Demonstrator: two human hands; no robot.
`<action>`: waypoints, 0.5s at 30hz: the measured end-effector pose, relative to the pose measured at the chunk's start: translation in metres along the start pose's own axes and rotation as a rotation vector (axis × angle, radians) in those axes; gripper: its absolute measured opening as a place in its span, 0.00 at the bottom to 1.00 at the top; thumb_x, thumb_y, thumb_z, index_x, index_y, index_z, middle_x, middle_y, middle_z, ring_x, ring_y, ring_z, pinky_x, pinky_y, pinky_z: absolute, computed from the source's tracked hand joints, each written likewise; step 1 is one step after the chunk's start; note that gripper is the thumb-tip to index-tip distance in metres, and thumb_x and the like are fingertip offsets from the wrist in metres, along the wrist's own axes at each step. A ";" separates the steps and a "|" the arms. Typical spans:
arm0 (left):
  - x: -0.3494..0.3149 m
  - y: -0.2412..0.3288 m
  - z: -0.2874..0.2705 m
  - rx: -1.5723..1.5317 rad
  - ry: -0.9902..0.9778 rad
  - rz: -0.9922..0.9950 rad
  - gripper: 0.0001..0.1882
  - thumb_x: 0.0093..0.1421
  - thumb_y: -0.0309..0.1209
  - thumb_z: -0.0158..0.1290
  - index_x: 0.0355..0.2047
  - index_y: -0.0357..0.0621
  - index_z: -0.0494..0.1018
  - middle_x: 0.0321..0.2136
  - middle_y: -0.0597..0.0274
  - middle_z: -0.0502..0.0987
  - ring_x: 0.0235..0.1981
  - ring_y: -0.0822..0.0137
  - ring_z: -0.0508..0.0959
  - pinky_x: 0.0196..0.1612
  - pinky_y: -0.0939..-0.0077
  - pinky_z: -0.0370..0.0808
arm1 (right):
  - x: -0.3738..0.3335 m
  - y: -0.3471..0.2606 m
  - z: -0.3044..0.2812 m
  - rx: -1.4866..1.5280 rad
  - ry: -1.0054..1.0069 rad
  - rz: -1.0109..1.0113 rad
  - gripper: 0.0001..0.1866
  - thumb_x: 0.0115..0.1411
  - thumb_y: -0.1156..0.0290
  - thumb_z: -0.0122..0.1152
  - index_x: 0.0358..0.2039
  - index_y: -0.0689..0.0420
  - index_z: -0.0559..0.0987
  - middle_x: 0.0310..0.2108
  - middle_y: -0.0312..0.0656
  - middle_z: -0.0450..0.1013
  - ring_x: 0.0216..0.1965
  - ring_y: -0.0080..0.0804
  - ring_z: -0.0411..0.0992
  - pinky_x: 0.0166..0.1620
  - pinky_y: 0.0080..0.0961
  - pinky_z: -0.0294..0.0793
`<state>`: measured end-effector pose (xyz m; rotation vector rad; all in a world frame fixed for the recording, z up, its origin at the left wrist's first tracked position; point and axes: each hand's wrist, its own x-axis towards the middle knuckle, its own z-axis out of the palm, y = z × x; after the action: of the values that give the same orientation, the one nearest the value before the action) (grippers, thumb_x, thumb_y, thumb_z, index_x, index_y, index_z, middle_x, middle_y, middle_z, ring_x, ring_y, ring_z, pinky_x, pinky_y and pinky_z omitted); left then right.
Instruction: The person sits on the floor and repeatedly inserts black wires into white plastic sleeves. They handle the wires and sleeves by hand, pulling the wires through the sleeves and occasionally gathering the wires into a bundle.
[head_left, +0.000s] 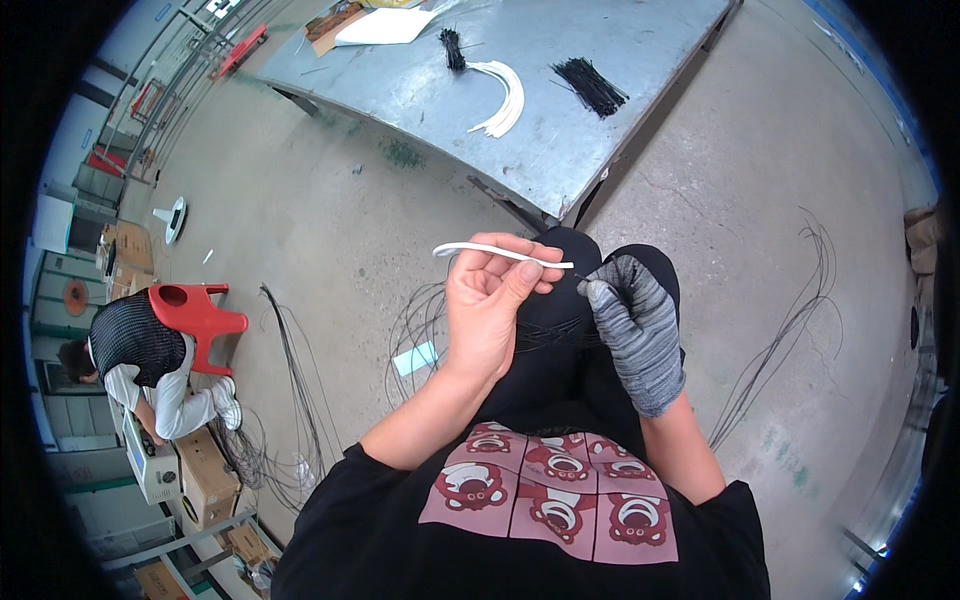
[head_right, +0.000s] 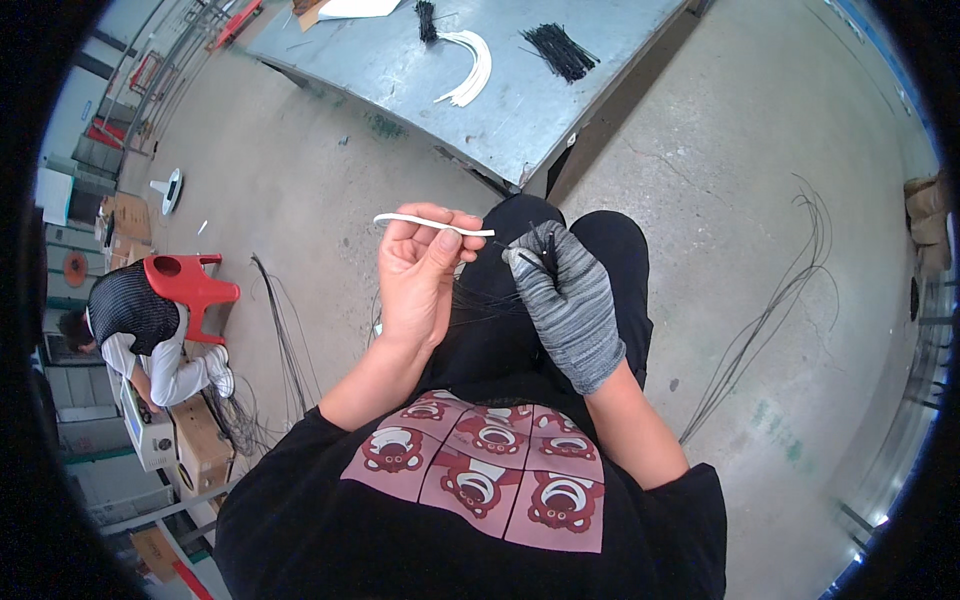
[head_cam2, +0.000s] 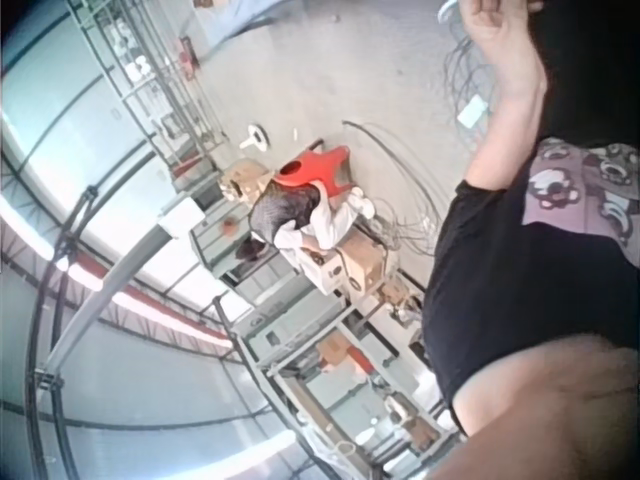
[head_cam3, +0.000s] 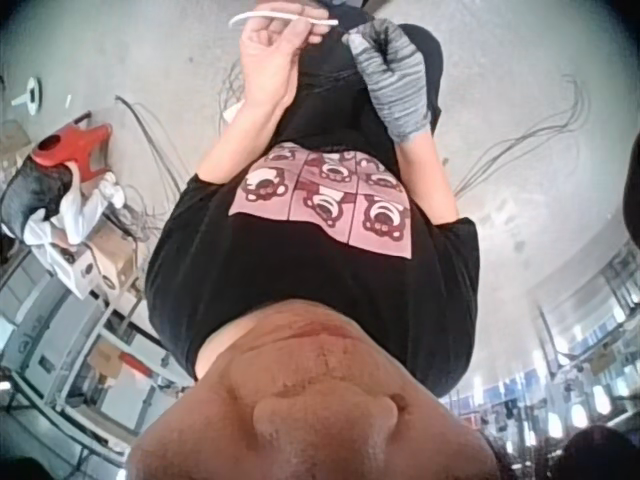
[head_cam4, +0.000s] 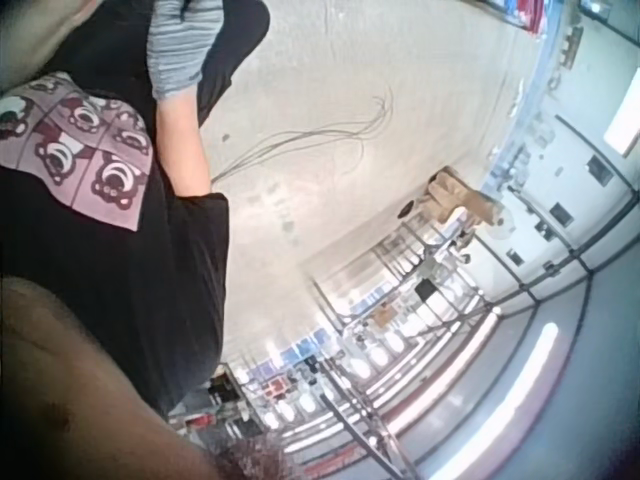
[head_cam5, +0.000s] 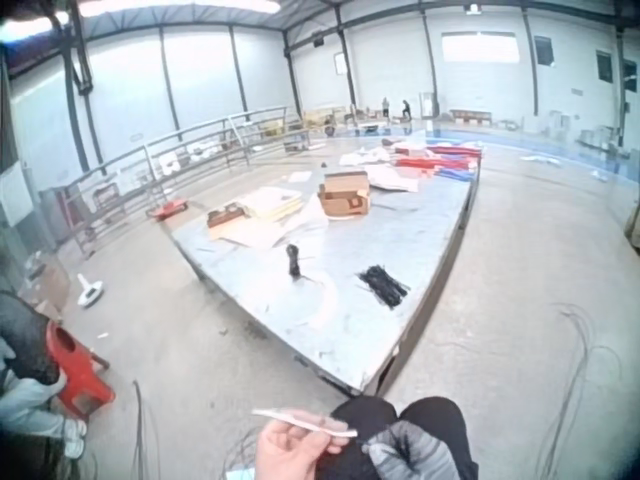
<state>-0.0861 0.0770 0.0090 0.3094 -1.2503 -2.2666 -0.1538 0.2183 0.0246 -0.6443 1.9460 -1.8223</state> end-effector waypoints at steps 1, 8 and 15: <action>-0.001 0.001 0.000 0.017 0.001 0.004 0.09 0.57 0.23 0.54 0.38 0.40 0.68 0.35 0.50 0.77 0.33 0.67 0.79 0.35 0.80 0.75 | 0.000 0.000 0.000 0.007 0.015 0.001 0.03 0.60 0.76 0.54 0.33 0.62 0.74 0.28 0.34 0.73 0.31 0.16 0.68 0.37 0.16 0.69; -0.004 0.003 -0.003 0.101 -0.024 0.056 0.08 0.57 0.20 0.53 0.37 0.37 0.67 0.35 0.47 0.77 0.35 0.66 0.79 0.38 0.78 0.76 | 0.002 0.002 0.001 -0.003 0.012 -0.022 0.03 0.59 0.77 0.54 0.33 0.62 0.74 0.28 0.35 0.73 0.32 0.17 0.69 0.37 0.16 0.69; -0.002 0.006 -0.005 0.141 -0.043 0.076 0.08 0.57 0.18 0.51 0.38 0.34 0.67 0.36 0.48 0.77 0.37 0.68 0.78 0.40 0.79 0.76 | 0.002 0.004 0.001 -0.115 0.018 -0.070 0.06 0.58 0.76 0.56 0.36 0.63 0.74 0.27 0.39 0.74 0.29 0.19 0.71 0.35 0.18 0.70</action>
<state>-0.0803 0.0722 0.0112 0.2610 -1.4232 -2.1367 -0.1551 0.2162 0.0202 -0.7431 2.0766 -1.7730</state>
